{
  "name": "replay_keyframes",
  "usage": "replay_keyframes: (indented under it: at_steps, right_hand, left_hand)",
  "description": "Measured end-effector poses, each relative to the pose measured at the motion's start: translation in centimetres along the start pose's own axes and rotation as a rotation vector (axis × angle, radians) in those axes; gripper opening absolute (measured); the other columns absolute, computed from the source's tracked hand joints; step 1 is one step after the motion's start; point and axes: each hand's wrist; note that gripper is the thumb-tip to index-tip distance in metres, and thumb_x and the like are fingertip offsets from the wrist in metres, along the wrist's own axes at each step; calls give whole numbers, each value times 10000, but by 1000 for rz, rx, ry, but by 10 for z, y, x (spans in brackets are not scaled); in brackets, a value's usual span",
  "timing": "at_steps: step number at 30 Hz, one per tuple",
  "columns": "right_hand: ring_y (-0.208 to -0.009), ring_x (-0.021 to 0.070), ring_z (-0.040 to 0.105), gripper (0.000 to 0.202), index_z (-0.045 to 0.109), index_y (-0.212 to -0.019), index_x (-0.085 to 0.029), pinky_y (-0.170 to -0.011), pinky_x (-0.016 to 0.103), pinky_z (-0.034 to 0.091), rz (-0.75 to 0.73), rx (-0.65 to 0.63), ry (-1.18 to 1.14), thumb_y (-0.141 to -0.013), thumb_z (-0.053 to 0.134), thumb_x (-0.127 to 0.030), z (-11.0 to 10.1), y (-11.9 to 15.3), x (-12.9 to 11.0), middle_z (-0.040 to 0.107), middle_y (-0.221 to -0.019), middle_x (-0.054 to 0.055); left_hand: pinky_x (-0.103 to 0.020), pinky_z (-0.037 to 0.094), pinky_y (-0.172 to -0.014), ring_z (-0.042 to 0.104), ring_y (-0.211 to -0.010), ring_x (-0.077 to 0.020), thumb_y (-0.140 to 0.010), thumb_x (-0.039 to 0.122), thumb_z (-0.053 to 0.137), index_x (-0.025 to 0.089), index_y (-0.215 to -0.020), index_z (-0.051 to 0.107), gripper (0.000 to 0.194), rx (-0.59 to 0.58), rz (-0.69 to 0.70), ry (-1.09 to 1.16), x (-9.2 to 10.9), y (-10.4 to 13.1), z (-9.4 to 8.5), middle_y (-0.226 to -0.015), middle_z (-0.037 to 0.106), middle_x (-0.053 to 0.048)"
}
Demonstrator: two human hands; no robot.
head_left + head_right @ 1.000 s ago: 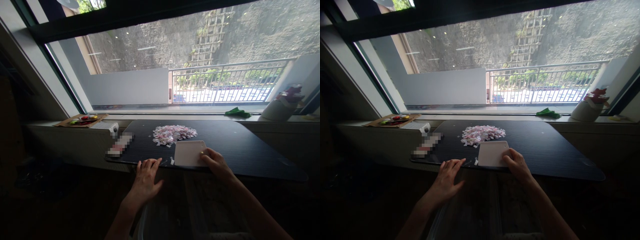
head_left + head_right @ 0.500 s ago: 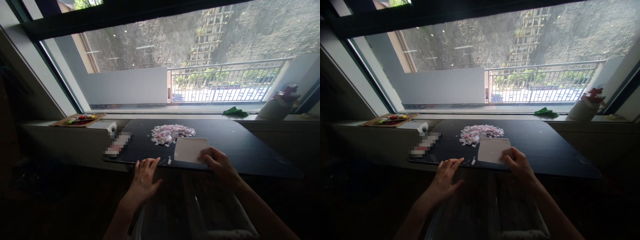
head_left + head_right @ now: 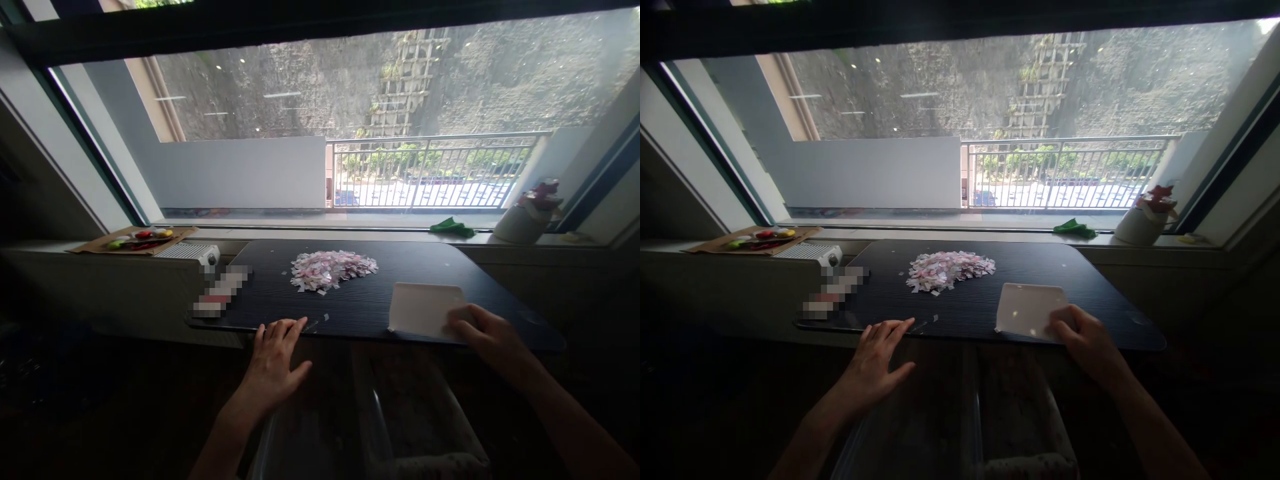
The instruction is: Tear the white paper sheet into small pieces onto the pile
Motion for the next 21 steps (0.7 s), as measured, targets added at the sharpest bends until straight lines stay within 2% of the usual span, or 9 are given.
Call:
replay_keyframes:
  at_steps: [3,6,12,21]
  right_hand:
    - [-611,189,593,205,639,-758,-222,-526,281,425,61,25,-141,-651,583,-387,-12,-14,11,683,-697,26]
    - [-600,180,579,194,638,-694,-205,-527,276,413,66,17,-117,-603,614,-374,-14,-29,17,665,-659,24]
    - [-591,156,559,205,645,-639,-173,-548,264,418,94,-187,-146,-555,640,-360,-10,-36,19,656,-641,14]
    - [-595,151,592,246,661,-702,-175,-556,260,445,159,-353,-264,-566,692,-377,-21,-28,12,683,-665,4]
  left_hand:
    - [-567,217,-1085,465,-1174,-272,-732,292,554,250,-1326,435,607,25,6,-18,-3,-1,3,-1216,536,-72]
    - [-570,260,-1059,486,-1139,-277,-728,306,550,242,-1317,447,602,64,35,-36,-9,-3,7,-1192,555,-77]
    - [-549,300,-1038,503,-1105,-270,-734,319,545,265,-1313,451,589,129,85,-60,-18,-3,14,-1174,572,-68]
    - [-536,310,-1034,508,-1095,-267,-743,349,540,280,-1315,452,583,152,110,-67,-23,-3,18,-1173,577,-65]
Point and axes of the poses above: each hand's wrist, its own y-axis away from the middle knuckle, its own z-axis out of the palm, x = y × z
